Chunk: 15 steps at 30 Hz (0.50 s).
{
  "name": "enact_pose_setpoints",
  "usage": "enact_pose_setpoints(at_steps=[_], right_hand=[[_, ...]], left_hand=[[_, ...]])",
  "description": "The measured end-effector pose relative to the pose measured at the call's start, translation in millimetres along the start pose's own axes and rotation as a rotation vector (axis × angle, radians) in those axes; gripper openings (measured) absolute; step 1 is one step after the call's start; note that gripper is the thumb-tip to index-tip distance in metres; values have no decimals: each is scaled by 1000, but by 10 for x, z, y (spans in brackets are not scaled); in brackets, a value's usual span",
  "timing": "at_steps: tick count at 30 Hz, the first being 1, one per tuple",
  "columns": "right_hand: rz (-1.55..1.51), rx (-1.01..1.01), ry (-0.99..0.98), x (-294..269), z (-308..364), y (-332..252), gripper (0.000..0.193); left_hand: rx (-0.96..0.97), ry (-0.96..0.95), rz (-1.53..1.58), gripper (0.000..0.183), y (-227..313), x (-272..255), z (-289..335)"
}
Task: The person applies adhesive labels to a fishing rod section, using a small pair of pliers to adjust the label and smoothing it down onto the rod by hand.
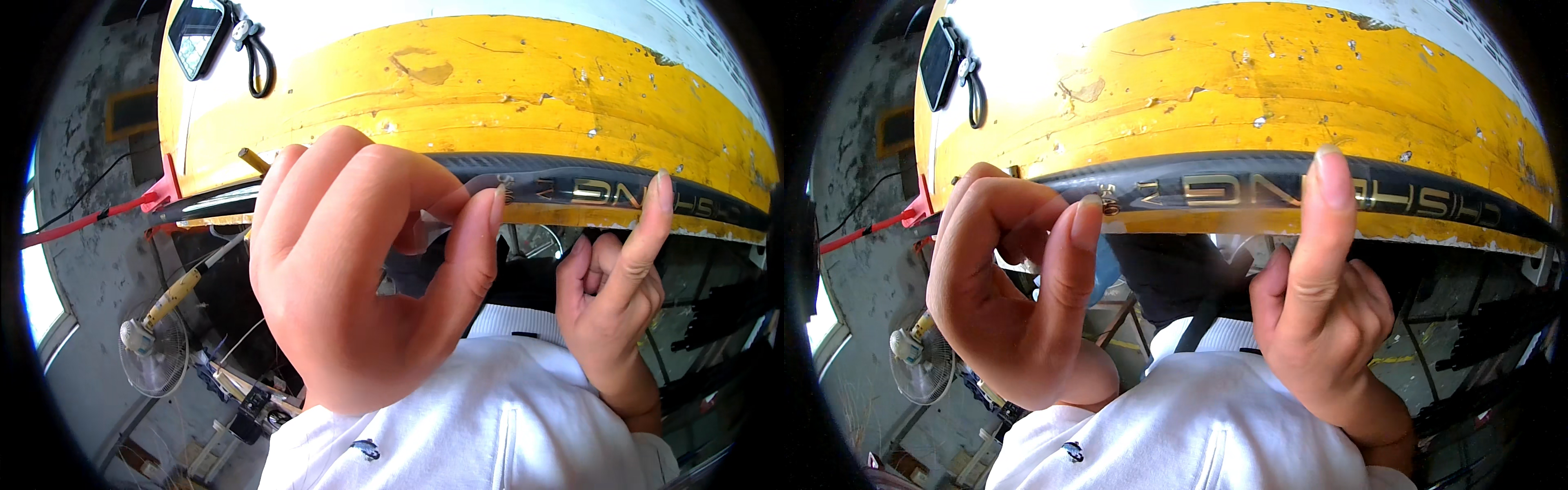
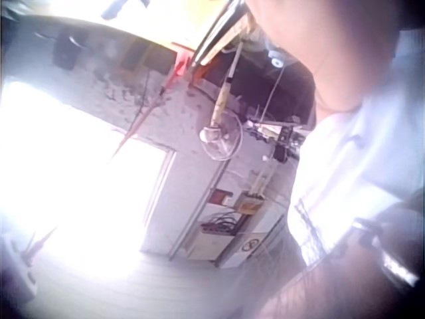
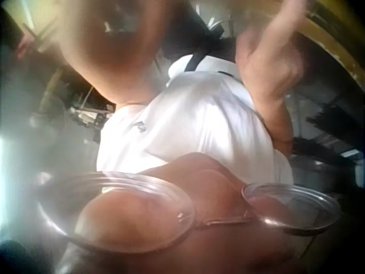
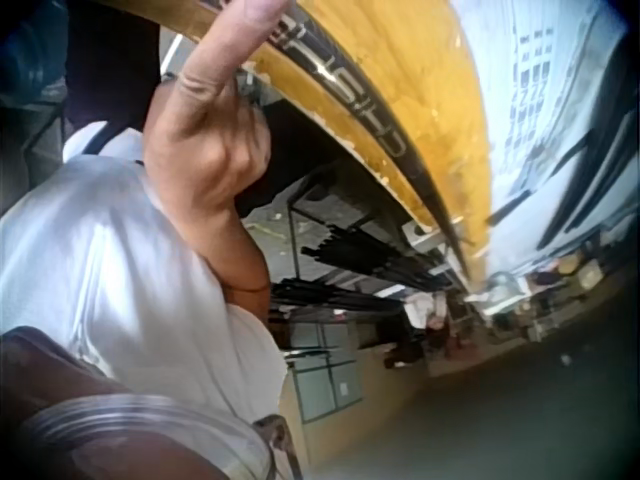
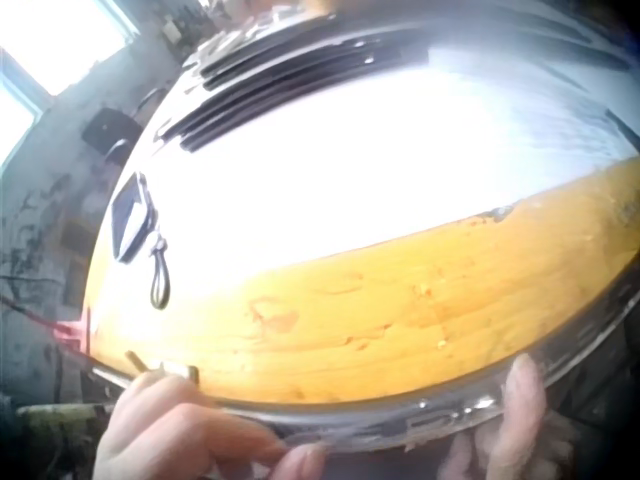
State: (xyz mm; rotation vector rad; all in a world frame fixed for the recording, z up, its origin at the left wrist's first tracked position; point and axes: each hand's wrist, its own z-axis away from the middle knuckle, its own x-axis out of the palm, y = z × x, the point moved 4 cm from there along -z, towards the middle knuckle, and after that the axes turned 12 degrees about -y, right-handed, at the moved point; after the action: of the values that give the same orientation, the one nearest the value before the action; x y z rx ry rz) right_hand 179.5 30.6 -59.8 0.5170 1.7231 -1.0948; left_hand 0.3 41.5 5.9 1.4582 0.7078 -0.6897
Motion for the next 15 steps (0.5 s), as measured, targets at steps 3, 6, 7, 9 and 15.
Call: enact_pose_setpoints(at_steps=[3,6,7,9,15], right_hand=[[-13,1,0,43,12,-20,75],[-18,4,0,63,6,-20,75],[-21,5,0,59,2,-15,75],[-24,4,-1,58,-4,-20,75],[-27,16,-1,79,4,4,75]], left_hand=[[47,4,-14,19,-19,1,2],[126,14,6,18,-43,-16,-3],[140,14,11,17,-47,-32,-1],[153,12,13,17,-49,-59,3],[116,-27,-57,16,-38,-63,-15]])
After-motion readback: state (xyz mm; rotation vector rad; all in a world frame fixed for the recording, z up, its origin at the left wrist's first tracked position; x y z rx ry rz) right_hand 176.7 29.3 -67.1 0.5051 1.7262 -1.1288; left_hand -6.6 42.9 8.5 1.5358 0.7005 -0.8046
